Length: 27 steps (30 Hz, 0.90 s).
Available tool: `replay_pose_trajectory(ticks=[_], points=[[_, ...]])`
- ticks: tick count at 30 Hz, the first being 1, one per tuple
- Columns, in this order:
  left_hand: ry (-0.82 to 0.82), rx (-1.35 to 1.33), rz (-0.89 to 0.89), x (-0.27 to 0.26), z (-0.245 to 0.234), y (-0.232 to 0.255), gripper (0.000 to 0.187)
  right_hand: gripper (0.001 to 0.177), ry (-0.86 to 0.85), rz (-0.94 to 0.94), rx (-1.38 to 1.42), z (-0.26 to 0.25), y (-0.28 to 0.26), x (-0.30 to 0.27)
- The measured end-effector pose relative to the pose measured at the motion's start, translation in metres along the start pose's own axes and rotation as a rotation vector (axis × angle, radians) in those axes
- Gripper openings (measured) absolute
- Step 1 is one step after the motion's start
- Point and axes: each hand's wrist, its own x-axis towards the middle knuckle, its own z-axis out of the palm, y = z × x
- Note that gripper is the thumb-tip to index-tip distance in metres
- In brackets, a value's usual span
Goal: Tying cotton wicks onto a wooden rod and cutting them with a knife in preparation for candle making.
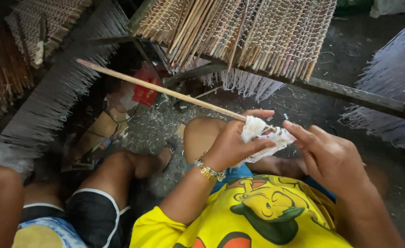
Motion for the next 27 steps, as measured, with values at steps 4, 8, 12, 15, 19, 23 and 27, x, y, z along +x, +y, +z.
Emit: replay_pose_trajectory(ticks=[4, 8, 12, 15, 19, 23, 27], points=[[0.011, -0.138, 0.021, 0.002, -0.006, -0.008, 0.053, 0.052, -0.022, 0.014, -0.024, -0.002, -0.001, -0.001], [0.120, -0.537, 0.010, -0.002, -0.025, -0.024, 0.041, 0.033, -0.011, 0.084, 0.029, -0.002, 0.002, -0.002], [0.113, -0.358, 0.024, -0.003, -0.025, -0.016, 0.061, 0.030, 0.006, 0.080, 0.129, 0.002, -0.004, 0.000], [0.049, -0.167, 0.125, -0.004, -0.023, -0.008, 0.066, 0.039, -0.028, 0.028, 0.040, 0.007, -0.004, -0.002], [0.199, -0.081, 0.082, -0.013, -0.039, -0.007, 0.048, 0.046, -0.077, 0.047, 0.003, 0.011, 0.008, -0.012], [0.544, -0.230, 0.152, -0.009, -0.060, -0.021, 0.044, 0.039, -0.129, 0.212, 0.086, 0.010, 0.022, -0.019], [0.712, -0.423, 0.433, -0.005, -0.082, -0.015, 0.047, 0.037, -0.106, 0.138, 0.144, 0.026, 0.044, -0.038]])
